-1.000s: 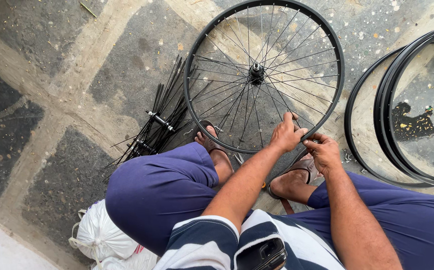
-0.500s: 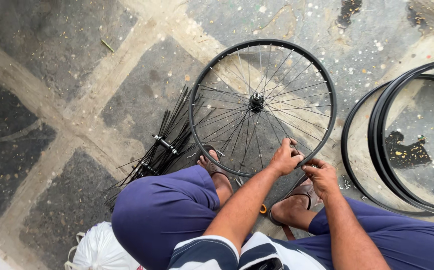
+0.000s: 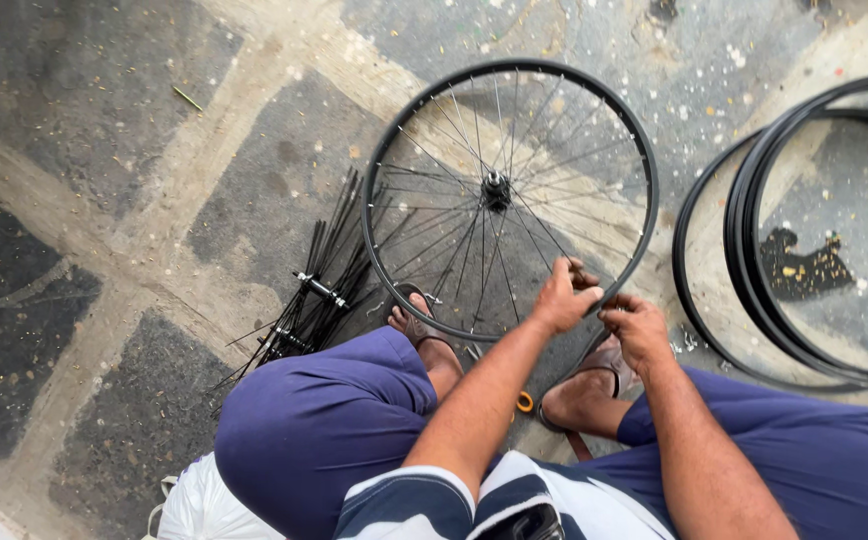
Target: The person sits on the ground and laces a bicycle wheel by inserting spokes into the hub and rim, then securing them with nipples. The person handles multiple spokes and a bicycle wheel, occasionally picking up a rim to inspect it.
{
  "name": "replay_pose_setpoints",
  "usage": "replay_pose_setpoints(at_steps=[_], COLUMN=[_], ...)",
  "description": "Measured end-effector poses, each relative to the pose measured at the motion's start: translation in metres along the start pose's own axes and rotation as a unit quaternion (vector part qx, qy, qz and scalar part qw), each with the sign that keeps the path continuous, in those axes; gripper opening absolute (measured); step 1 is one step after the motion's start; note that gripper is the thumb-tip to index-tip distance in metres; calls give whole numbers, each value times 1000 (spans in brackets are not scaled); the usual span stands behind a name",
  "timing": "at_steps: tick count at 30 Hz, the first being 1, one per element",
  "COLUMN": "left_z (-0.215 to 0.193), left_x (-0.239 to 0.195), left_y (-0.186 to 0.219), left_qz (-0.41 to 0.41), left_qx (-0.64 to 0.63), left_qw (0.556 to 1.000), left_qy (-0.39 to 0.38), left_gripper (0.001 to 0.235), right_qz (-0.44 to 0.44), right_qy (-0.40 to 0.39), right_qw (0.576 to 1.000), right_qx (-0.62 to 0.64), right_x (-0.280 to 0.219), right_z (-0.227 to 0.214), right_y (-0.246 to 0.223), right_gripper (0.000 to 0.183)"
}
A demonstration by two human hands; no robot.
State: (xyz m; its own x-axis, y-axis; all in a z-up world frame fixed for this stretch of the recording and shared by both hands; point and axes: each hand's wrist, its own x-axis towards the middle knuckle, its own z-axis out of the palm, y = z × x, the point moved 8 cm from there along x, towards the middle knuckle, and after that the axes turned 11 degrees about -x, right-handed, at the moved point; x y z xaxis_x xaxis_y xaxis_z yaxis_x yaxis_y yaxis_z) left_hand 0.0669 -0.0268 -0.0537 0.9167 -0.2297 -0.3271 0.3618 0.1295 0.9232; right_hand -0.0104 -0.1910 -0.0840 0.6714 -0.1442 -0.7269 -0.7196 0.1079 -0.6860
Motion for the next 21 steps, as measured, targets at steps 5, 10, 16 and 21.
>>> replay_pose_setpoints(at_steps=[5, 10, 16, 21], left_z=[-6, -2, -5, -5], left_x=[-1, 1, 1, 1], left_y=[-11, 6, 13, 10], left_qz=[-67, -39, -106, -106], left_qx=[177, 21, 131, 70], left_qw=[982, 999, 986, 992], left_qy=[17, -7, 8, -6], left_gripper=[60, 61, 54, 57], right_qz=[-19, -12, 2, 4], right_qy=[-4, 0, 20, 22], right_qw=[999, 1000, 1000, 1000], right_qx=[-31, 2, -6, -10], right_x=[-4, -5, -15, -19], right_z=[2, 3, 7, 9], right_y=[-6, -9, -22, -28], right_gripper=[31, 31, 30, 30])
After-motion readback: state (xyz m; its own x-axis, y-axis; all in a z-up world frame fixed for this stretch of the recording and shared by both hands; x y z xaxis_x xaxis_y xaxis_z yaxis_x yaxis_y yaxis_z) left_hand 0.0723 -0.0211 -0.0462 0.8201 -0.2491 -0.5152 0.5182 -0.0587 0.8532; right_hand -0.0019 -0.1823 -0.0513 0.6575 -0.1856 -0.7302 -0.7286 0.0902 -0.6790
